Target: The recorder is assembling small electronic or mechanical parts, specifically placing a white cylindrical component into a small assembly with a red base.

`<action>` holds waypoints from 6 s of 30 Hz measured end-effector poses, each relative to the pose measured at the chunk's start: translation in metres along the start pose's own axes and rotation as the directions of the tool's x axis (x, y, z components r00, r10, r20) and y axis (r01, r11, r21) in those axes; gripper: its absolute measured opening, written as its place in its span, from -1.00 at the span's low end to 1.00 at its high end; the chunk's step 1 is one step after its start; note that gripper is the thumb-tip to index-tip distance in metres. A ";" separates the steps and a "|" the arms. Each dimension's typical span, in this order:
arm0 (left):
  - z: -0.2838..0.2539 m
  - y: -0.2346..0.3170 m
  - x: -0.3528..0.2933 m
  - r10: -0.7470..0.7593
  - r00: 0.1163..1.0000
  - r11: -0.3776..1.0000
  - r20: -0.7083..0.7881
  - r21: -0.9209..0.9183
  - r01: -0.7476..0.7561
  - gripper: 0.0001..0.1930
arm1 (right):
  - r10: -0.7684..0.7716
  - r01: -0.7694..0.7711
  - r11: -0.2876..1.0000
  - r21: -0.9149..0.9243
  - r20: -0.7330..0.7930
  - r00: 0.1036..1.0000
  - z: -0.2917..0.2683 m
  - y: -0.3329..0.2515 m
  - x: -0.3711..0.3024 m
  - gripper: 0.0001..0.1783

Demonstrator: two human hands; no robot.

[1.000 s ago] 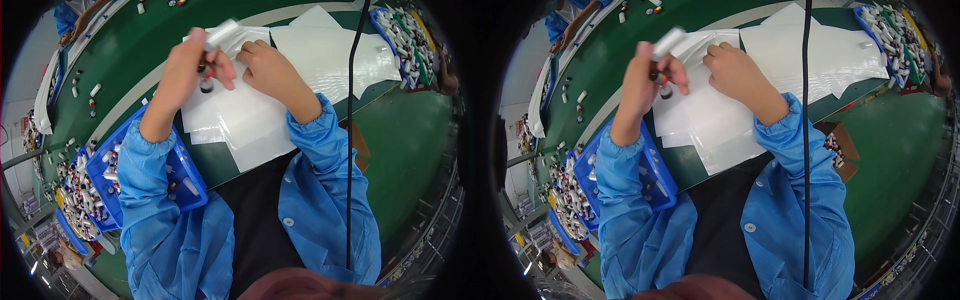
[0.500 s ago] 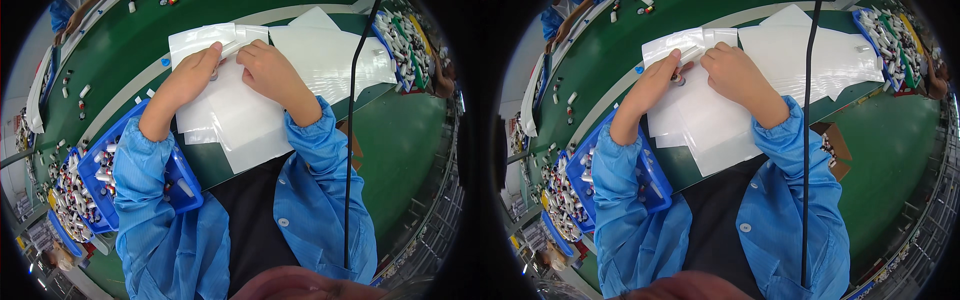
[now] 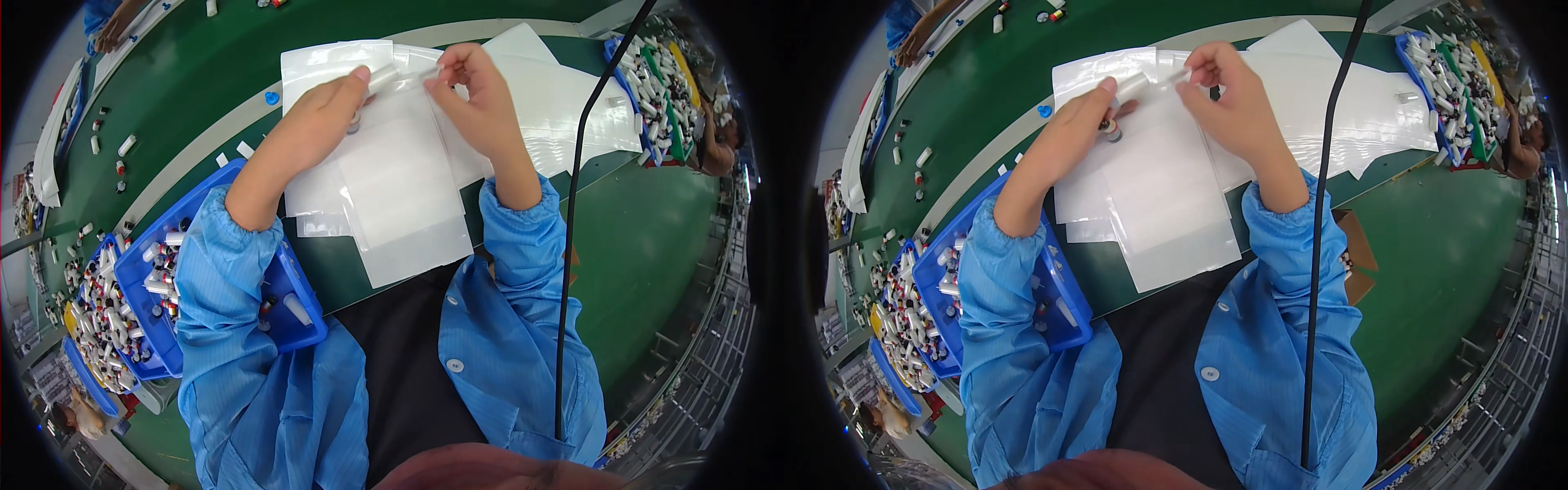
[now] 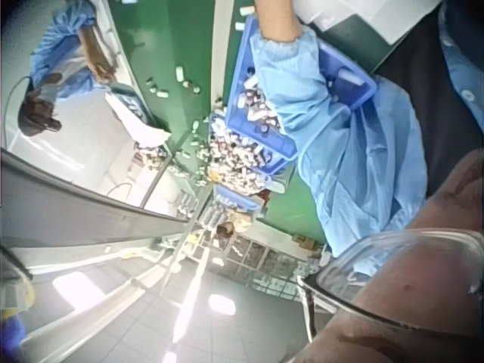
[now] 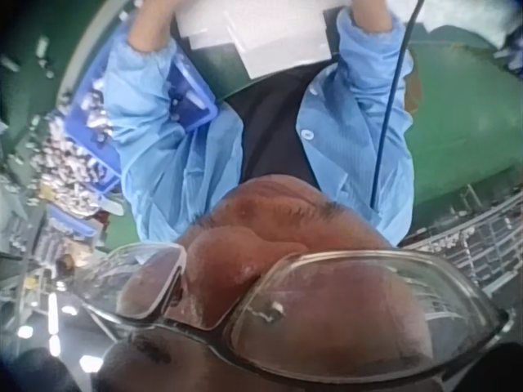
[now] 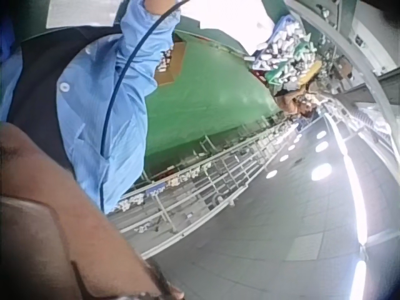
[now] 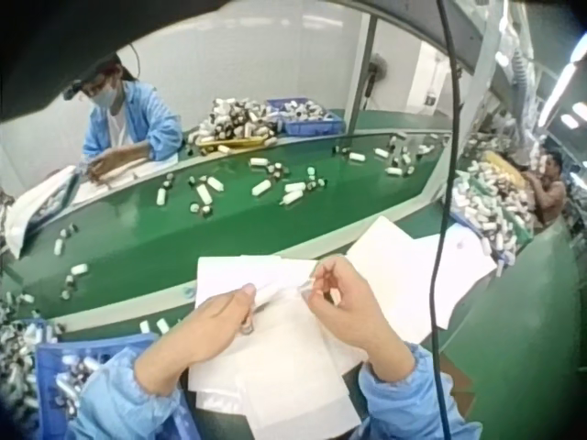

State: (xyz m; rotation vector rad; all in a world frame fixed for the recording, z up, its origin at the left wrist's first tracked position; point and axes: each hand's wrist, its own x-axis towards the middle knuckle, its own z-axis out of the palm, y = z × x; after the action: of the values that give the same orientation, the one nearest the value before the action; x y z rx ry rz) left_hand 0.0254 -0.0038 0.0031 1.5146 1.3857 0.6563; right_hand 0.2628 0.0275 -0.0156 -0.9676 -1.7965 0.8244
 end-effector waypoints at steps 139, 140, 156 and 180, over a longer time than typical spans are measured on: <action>-0.014 0.017 0.014 0.017 0.999 0.332 -0.037 -0.943 -0.040 -0.48 | -0.278 0.308 0.943 0.128 -0.209 0.938 0.086 -0.021 0.019 -0.38; -0.016 0.017 0.012 0.053 0.999 0.308 0.010 -0.951 -0.007 -0.53 | -0.229 0.269 0.945 0.184 -0.213 0.950 0.086 -0.020 0.019 -0.39; -0.028 0.002 0.013 0.181 0.983 0.700 -0.002 -0.702 -0.131 -0.52 | -0.253 0.288 0.949 0.131 -0.233 0.939 0.078 -0.028 0.019 -0.43; -0.025 0.001 0.009 0.184 0.978 0.677 -0.096 -0.710 -0.197 -0.60 | -0.260 0.277 0.946 0.170 -0.114 0.959 0.075 -0.024 0.019 -0.37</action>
State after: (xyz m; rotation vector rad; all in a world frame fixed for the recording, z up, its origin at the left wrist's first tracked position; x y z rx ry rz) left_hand 0.0057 0.0118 0.0129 1.0020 0.8063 1.1849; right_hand 0.1822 0.0234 -0.0155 -0.6126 -1.6934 0.7467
